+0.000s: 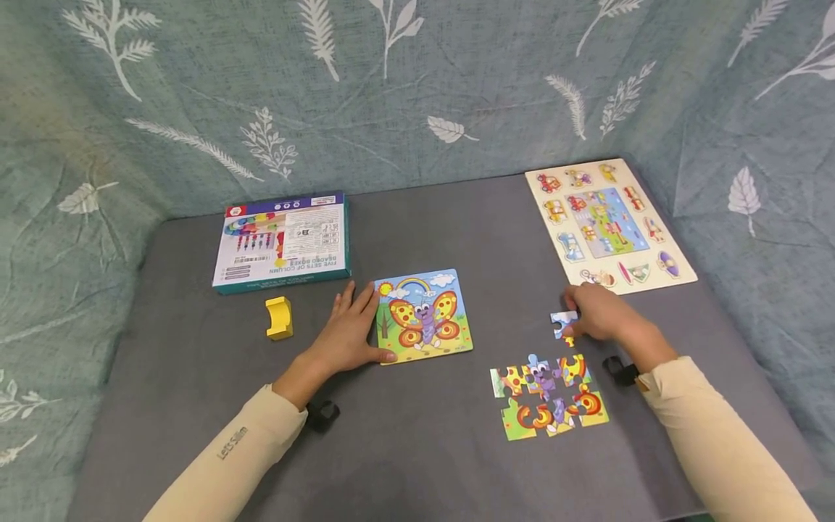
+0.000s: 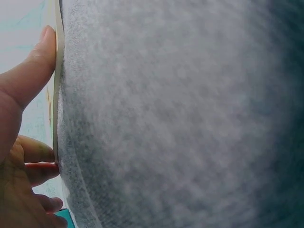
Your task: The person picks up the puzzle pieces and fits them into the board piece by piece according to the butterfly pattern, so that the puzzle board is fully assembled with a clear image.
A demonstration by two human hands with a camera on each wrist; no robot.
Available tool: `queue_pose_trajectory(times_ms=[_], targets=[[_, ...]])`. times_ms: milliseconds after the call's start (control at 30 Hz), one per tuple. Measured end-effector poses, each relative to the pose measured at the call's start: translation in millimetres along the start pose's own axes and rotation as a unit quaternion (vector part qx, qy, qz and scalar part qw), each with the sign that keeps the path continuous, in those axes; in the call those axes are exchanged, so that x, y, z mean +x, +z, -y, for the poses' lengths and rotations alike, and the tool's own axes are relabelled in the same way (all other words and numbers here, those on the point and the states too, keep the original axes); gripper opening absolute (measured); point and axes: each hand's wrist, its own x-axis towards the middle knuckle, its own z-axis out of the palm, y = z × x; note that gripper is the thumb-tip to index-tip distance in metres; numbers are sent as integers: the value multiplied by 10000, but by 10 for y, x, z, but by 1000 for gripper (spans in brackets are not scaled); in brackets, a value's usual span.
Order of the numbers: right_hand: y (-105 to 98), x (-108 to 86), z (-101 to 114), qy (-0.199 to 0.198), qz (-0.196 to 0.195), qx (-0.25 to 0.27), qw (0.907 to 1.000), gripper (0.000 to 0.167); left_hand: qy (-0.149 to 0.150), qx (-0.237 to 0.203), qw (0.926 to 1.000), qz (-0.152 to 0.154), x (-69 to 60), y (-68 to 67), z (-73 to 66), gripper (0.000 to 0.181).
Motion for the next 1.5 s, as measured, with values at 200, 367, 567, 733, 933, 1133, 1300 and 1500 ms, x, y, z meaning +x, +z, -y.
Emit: queue_pose_trajectory(times_ms=[200,367,567,733,933,1133,1300,1500], targets=[[-180,266,247,-93,149,439,9989,30,-16,-2,10000,2,0,-34,-4,117],[-199,616,577,-601,-103,998,9931,23,-6,-69,10000,-5,-11,-44,-19,116],[-65,1000,928,-971,-144,1419,9850,22,-39,-13,10000,-15,-33,-21,-26,115],[46,1184,1061,-984,-183,1409,9849,23,-19,12,10000,-56,-40,0,-17,115],[146,1293,1108,-808,-91,1222,9892,24,12,-24,9999,-135,-54,-4,-8,115],[172,1320,1176,-598,-27,1128,9918,25,1,-101,9999,-128,-68,-3,-8,115],[175,1356,1215,-589,-153,829,9947,25,-40,-131,9998,-119,-72,-7,-10,115],[207,1367,1207,-380,-282,678,9966,26,37,-94,9999,-108,-53,-19,-17,115]])
